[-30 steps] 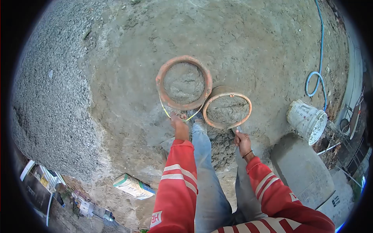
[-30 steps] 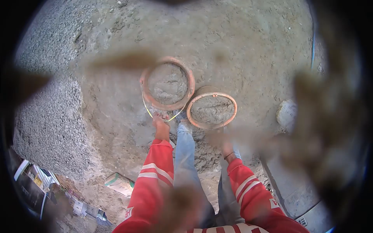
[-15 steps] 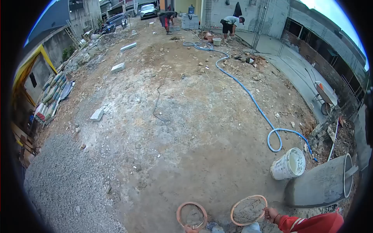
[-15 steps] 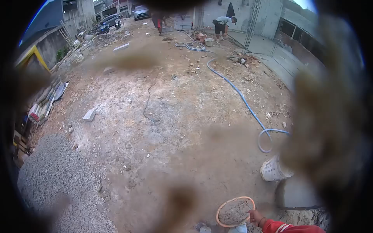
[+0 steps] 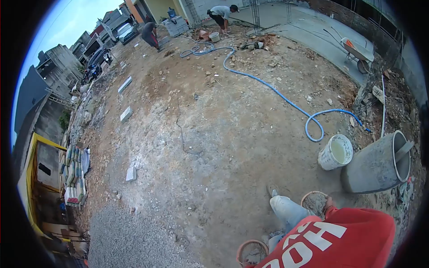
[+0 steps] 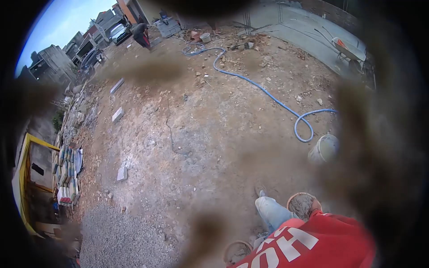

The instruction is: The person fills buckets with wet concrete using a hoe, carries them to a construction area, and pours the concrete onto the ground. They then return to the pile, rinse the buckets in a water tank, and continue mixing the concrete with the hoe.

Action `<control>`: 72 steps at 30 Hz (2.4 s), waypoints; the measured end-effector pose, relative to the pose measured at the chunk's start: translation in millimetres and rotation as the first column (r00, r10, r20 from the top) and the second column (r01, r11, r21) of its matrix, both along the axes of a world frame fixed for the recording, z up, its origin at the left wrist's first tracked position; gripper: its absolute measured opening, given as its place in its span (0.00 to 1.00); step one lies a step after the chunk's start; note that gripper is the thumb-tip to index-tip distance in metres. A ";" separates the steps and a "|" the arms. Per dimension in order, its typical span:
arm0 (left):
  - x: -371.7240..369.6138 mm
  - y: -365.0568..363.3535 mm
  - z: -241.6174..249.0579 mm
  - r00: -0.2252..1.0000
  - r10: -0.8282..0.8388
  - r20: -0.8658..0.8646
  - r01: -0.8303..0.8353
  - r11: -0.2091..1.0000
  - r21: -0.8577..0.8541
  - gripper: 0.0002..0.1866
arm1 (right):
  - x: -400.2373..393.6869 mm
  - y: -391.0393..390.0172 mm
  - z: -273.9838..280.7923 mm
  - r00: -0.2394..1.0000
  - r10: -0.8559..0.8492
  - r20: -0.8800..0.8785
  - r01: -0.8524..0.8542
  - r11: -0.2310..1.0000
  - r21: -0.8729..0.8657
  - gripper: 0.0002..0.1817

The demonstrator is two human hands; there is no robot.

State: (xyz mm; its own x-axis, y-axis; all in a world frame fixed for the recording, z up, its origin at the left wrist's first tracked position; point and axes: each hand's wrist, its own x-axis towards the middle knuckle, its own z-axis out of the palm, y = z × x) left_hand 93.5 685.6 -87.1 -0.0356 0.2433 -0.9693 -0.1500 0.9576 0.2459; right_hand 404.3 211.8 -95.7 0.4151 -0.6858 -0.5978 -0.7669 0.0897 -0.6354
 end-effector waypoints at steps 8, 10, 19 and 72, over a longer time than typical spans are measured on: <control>135.5 64.5 62.9 0.994 -0.041 -0.106 0.046 0.998 0.042 0.15 | 146.1 67.9 8.3 0.955 -0.294 -0.031 0.291 0.915 0.278 0.20; 164.7 76.4 80.4 0.989 -0.050 -0.136 0.059 0.996 0.060 0.15 | 169.8 82.9 -8.4 0.943 -0.332 -0.019 0.317 0.879 0.356 0.20; 269.5 123.6 122.1 0.954 -0.118 -0.277 0.145 0.986 0.078 0.14 | 349.6 204.8 52.7 0.962 -0.249 -0.114 0.268 0.768 0.582 0.21; 1878.4 891.8 46.5 0.883 -0.425 -0.199 0.438 0.899 0.025 0.13 | 1765.5 842.5 48.8 0.769 -0.624 -0.135 0.586 0.606 0.538 0.20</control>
